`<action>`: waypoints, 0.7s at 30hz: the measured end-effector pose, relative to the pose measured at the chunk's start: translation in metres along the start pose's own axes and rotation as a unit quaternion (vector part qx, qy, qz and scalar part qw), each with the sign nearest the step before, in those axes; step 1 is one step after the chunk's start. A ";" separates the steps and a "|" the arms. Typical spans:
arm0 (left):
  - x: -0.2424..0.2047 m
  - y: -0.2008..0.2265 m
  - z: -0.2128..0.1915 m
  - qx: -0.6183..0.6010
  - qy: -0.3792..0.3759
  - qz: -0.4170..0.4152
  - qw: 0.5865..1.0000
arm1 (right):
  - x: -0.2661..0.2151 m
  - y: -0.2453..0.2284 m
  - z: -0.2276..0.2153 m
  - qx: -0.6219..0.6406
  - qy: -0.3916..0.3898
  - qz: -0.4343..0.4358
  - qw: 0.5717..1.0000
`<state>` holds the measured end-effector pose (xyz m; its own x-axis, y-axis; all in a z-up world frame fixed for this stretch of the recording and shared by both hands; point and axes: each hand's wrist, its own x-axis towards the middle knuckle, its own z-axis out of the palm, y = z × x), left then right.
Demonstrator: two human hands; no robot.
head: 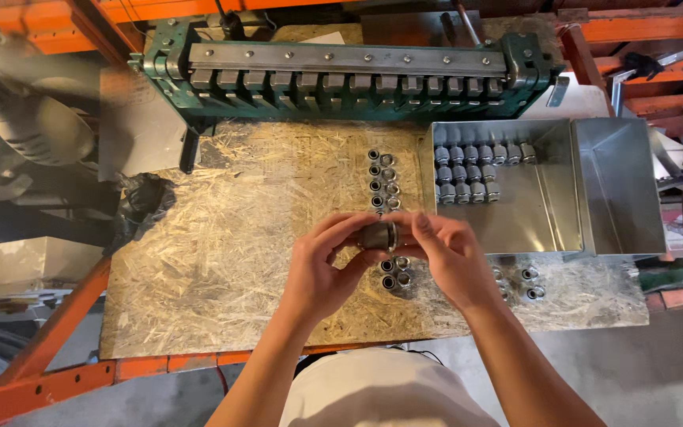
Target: The person repeatedly picks up small metal cylindrical parts from a table and a metal bin, screws them together by hand, and places the assembled units back on the table. The process is repeated continuously throughout the clip.
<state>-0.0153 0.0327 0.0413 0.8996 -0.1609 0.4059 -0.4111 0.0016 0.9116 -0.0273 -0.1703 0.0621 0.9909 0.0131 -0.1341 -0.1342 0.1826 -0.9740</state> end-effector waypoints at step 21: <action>0.000 0.001 -0.004 0.020 -0.002 -0.004 1.000 | 0.002 -0.013 0.002 -0.021 -0.020 0.072 0.997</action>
<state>-0.0148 0.0364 0.0423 0.9022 -0.1644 0.3987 -0.4098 -0.0389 0.9114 -0.0232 -0.1704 0.0747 0.9608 0.0764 -0.2666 -0.2749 0.1337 -0.9521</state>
